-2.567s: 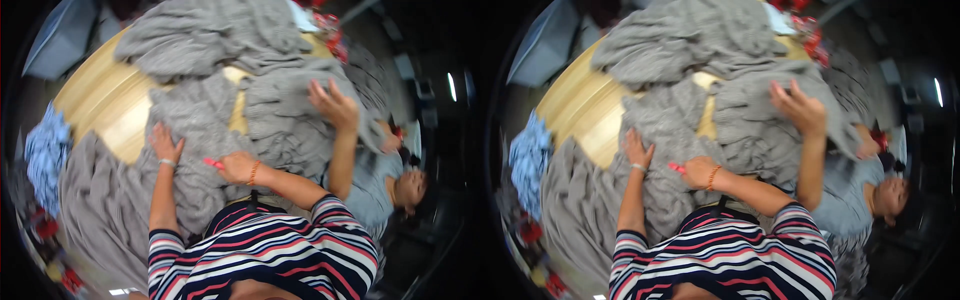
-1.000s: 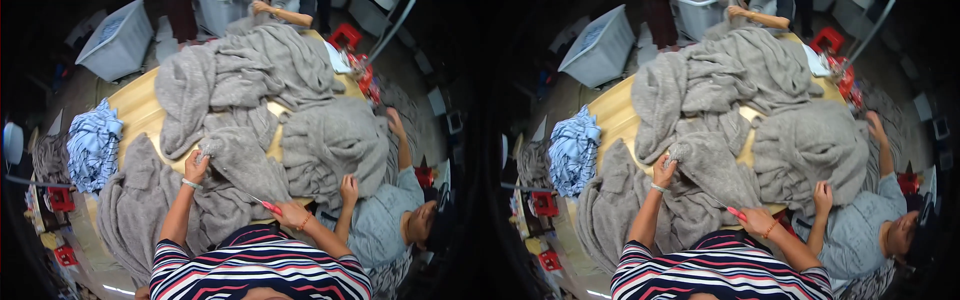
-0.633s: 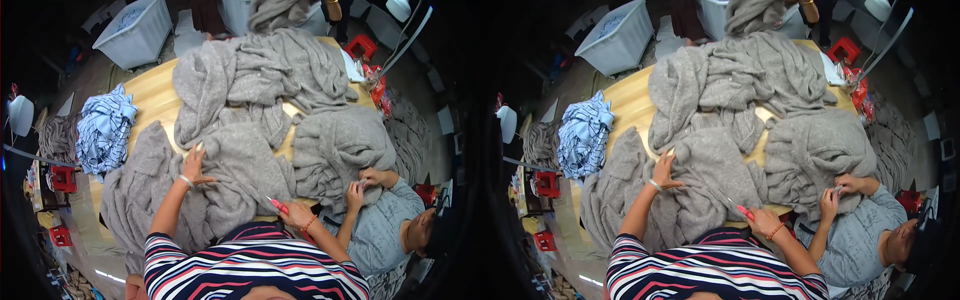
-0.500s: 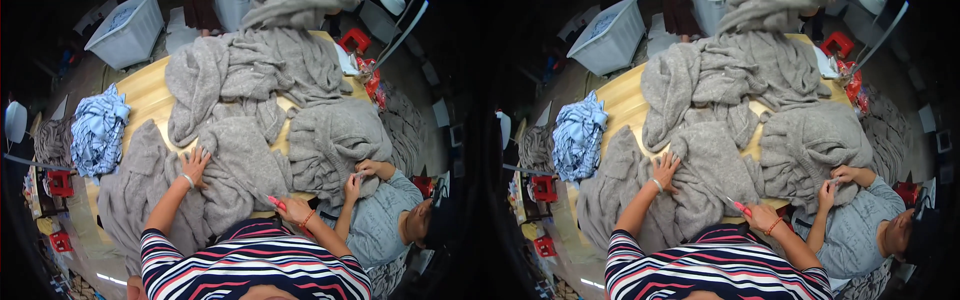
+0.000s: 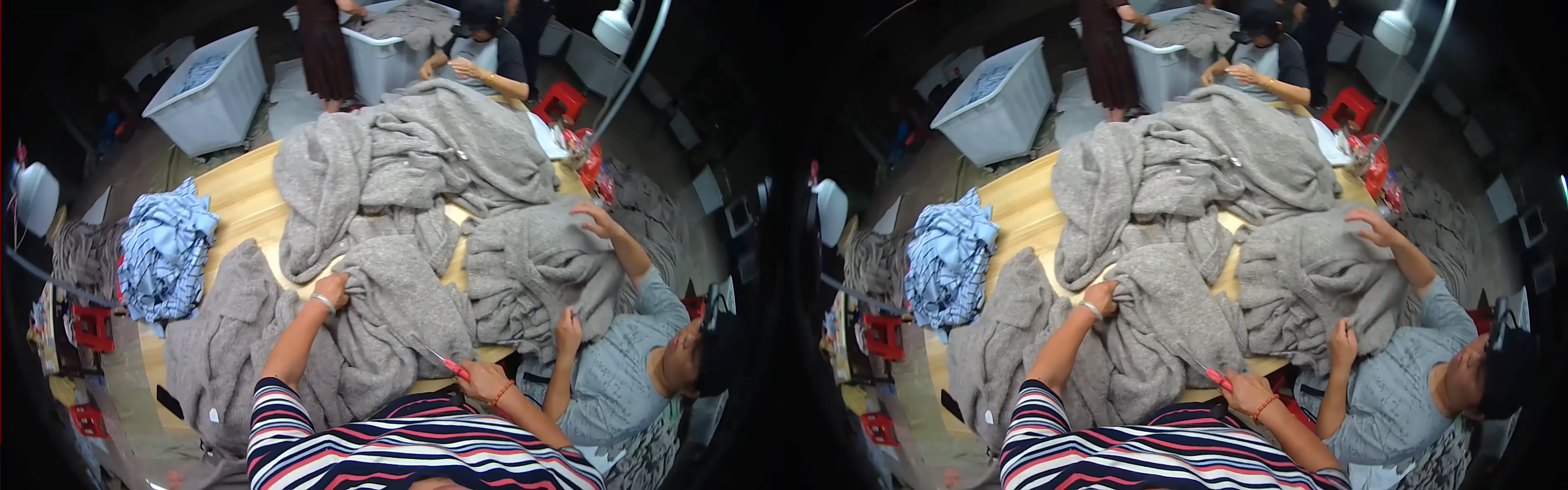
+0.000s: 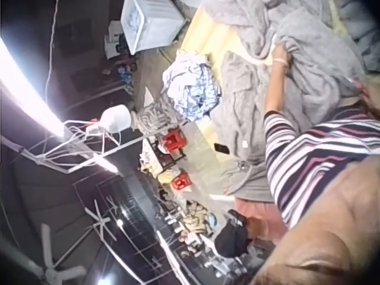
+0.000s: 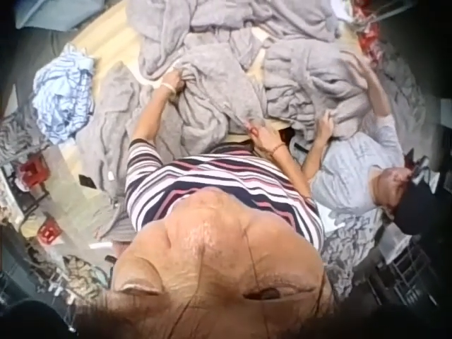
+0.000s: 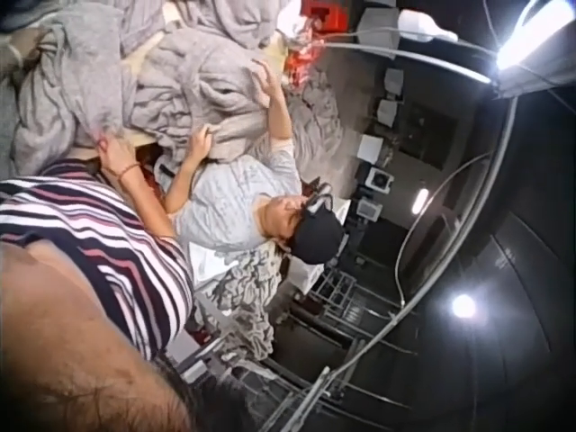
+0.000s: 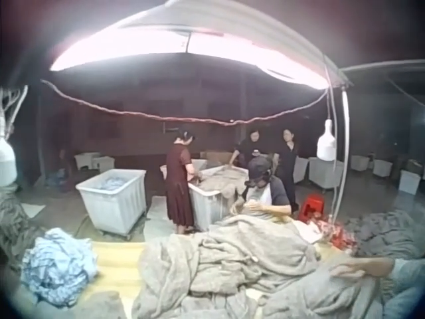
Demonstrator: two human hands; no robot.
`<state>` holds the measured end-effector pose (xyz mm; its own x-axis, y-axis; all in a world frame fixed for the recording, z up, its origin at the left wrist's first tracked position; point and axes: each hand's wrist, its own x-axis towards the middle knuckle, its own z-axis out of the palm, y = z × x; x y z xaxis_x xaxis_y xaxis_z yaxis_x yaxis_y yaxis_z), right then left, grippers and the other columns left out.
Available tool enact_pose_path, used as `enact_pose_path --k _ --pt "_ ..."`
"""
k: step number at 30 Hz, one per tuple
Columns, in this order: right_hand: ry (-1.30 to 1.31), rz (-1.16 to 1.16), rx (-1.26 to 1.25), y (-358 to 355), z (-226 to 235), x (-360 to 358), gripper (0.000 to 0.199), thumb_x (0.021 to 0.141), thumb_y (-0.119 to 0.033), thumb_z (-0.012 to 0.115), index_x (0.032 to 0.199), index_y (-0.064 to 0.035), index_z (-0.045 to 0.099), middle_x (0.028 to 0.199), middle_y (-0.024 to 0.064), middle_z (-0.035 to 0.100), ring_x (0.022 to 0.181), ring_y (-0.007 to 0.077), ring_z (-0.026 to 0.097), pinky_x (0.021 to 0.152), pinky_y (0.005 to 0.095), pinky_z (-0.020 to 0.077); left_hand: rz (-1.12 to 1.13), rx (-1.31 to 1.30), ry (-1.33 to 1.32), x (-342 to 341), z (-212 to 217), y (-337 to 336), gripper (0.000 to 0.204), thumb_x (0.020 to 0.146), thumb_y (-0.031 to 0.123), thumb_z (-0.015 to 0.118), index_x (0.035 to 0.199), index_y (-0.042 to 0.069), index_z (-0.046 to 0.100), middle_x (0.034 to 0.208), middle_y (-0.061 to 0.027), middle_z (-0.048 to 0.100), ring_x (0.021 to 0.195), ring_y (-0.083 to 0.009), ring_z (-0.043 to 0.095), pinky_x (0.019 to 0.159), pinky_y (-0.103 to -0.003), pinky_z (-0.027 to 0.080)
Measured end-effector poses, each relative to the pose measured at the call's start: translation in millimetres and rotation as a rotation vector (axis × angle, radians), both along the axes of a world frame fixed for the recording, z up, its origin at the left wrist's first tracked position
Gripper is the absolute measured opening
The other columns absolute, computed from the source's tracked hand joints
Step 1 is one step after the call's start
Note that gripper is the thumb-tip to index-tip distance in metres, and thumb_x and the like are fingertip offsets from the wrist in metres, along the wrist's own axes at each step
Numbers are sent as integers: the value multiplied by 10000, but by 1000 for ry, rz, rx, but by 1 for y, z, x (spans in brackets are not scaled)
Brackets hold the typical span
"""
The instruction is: Cutting individual pieces of grey fabric from a large pile using scissors on a workbench.
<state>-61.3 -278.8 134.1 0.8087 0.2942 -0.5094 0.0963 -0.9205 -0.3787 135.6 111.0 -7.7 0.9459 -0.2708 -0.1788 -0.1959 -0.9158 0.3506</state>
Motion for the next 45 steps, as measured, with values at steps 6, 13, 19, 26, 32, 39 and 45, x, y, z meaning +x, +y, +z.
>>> enact_pose_path --k 6,13,19,26,32,39,45 --pt "64 -24 4 3 -2 -17 352 896 -395 598 1087 -99 589 904 245 674 878 446 649 775 528 512 71 -330 -306 -9 63 -4 397 707 125 665 1104 113 661 1184 -199 614 1127 -335 584 888 -402 502" --pt "30 -9 150 -10 -26 -6 280 909 -384 583 1004 -121 591 855 195 673 837 417 650 725 515 502 -336 -212 -376 -22 51 72 381 802 119 570 1168 114 673 1299 -140 597 1226 -359 510 1049 -495 362" --pt "9 -49 169 -44 -21 -7 235 882 -311 608 1004 -110 610 818 201 672 831 411 661 740 504 516 155 -901 -110 -11 214 30 383 885 178 657 1208 -22 609 1261 -140 607 1154 -225 576 1005 -359 428" --pt "4 -129 181 -77 -34 -25 235 830 -259 632 962 -65 646 825 213 683 821 396 677 739 489 521 -151 -855 41 79 340 -113 359 835 184 654 1120 -35 633 1064 -76 680 978 -169 631 867 -283 488" --pt "53 -249 212 -106 -55 -28 308 894 -374 603 1053 -111 607 853 204 680 842 421 660 744 519 514 -234 -1233 -174 158 440 -289 227 916 113 586 1103 14 671 1007 -33 676 887 -109 629 771 -256 510" --pt "20 -369 194 -134 -65 -44 341 908 -408 584 1089 -120 599 839 222 679 833 420 666 735 527 520 -652 -1721 -107 103 459 -451 795 851 366 734 1457 19 353 1468 -226 399 1386 -306 340 1206 -378 135" --pt "97 -400 216 -142 -65 -54 326 897 -355 595 1071 -80 618 898 214 688 873 400 668 768 510 520 -341 -1372 -232 96 287 -486 392 734 -2 630 1125 1 664 1093 -130 694 1006 -222 656 925 -325 489"
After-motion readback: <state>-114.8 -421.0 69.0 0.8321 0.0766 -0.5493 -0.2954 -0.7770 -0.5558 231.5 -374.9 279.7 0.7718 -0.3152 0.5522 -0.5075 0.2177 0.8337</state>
